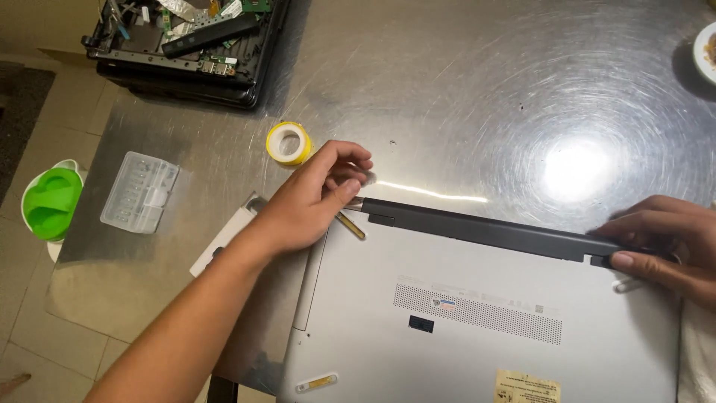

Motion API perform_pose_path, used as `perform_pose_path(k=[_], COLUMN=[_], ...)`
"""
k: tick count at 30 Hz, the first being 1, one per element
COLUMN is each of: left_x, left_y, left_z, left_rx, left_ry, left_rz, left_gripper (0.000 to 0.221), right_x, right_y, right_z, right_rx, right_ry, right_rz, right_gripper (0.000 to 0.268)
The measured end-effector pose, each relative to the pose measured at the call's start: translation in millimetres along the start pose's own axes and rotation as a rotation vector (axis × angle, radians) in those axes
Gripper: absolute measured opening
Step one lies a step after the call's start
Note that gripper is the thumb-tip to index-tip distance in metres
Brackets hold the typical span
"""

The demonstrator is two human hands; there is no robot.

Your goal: Removing a laptop battery from its chassis, wiping it down with a cloth, and using a portable vacuum to clean the battery and the laptop compartment.

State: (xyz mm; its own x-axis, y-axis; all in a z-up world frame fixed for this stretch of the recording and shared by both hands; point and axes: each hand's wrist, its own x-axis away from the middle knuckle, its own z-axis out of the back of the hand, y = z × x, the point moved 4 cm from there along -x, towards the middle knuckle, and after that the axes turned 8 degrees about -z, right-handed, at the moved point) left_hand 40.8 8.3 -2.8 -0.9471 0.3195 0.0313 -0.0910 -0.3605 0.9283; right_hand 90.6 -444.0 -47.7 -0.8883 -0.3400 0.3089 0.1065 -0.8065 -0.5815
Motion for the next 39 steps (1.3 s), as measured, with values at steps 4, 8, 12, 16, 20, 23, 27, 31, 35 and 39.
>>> perform_pose_path(k=[4,8,12,16,20,23,27,31,35,39], left_x=[40.9,76.1,88.5,87.1,87.3,87.2,86.6,84.7,76.6,8.8], left_y=[29.1,58.3,56.6,43.4,37.5,35.4,36.2,38.5,41.9,70.1], left_z=[-6.2,-35.8,-65.3,-81.2,-86.1,-87.9,-90.1,-90.2,-86.9,-99.0], left_rx=[-0.509,-0.701,-0.835,-0.985,-1.057,-1.114,-1.133,-1.16,-1.118,-1.184], left_ry=[0.234,0.231,0.231,0.314,0.271,0.264,0.246,0.24,0.249,0.118], left_rz=[-0.163,-0.165,-0.12,-0.129,-0.153,-0.148,-0.173,-0.192,-0.197,-0.305], left_gripper=[0.036,0.04,0.057,0.07,0.078,0.079,0.079,0.074,0.071,0.046], right_x=[-4.6,15.8,43.9,52.1,55.9,56.8,57.7,56.5,55.8,55.5], right_y=[49.6,71.9,-33.1,-44.8,-29.5,-24.0,-17.4,-18.3,-27.2,-31.4], right_z=[-1.0,-12.2,7.4,17.8,15.1,12.2,8.5,1.6,3.0,5.9], right_rx=[-0.005,0.222,0.367,0.422,0.51,0.506,0.502,0.464,0.397,0.409], right_ry=[0.073,0.167,0.302,0.29,0.304,0.26,0.227,0.206,0.203,0.178], right_rz=[0.032,0.269,0.7,0.729,0.756,0.758,0.672,0.623,0.649,0.59], right_gripper=[0.036,0.027,0.023,0.032,0.043,0.047,0.054,0.055,0.052,0.05])
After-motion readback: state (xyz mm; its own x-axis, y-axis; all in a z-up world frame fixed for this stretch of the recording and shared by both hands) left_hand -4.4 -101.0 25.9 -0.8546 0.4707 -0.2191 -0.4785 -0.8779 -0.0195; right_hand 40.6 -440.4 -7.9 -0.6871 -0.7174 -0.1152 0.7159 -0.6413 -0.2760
